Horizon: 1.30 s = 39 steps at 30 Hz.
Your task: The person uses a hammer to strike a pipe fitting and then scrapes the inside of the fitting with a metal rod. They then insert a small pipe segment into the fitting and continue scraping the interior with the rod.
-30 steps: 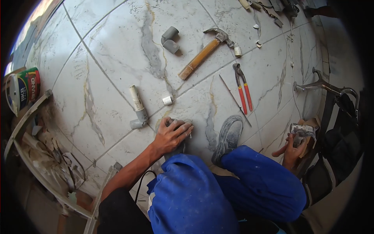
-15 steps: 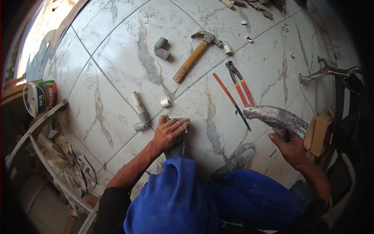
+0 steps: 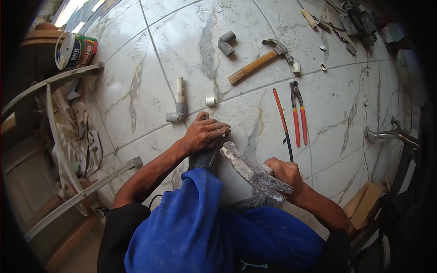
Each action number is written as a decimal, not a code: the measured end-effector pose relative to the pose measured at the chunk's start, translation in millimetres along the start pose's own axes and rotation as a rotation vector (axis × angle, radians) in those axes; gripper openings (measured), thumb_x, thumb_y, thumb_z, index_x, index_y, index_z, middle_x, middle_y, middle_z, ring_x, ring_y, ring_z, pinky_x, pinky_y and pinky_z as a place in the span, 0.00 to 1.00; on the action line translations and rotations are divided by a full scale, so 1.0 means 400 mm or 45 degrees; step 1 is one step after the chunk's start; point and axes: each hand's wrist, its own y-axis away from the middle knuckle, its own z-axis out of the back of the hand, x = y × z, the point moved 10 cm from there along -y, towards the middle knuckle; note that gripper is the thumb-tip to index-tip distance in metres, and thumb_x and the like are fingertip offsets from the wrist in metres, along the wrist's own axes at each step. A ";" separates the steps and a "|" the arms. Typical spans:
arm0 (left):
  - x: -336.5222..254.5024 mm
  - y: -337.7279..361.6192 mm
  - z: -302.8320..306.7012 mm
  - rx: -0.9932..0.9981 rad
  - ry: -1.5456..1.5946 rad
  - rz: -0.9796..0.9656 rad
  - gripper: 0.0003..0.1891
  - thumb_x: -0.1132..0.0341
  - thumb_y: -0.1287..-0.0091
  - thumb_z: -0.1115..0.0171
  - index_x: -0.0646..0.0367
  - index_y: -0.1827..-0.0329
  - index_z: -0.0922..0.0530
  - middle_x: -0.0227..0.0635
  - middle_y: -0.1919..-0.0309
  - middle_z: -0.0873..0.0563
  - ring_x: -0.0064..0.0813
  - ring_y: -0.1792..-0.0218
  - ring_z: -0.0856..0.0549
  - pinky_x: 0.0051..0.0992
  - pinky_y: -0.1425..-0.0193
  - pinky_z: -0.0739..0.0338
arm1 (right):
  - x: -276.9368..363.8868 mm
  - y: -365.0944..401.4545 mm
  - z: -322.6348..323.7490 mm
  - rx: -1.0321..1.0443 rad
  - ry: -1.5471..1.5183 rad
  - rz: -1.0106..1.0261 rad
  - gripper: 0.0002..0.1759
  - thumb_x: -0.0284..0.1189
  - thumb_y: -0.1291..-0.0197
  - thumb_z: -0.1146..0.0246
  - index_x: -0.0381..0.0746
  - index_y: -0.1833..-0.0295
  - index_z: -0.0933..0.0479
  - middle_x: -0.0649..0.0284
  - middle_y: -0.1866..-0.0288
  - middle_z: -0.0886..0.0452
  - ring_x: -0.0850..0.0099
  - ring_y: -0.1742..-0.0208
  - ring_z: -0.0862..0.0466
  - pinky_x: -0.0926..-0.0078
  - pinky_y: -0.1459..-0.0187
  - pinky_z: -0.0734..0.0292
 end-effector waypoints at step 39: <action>0.039 -0.011 0.002 -0.074 0.206 0.183 0.11 0.70 0.42 0.34 0.51 0.55 0.18 0.27 0.59 0.13 0.24 0.61 0.15 0.28 0.53 0.27 | -0.090 -0.046 0.076 -0.232 -0.038 -0.467 0.10 0.21 0.46 0.34 0.32 0.57 0.20 0.54 0.60 0.16 0.63 0.66 0.14 0.72 0.65 0.19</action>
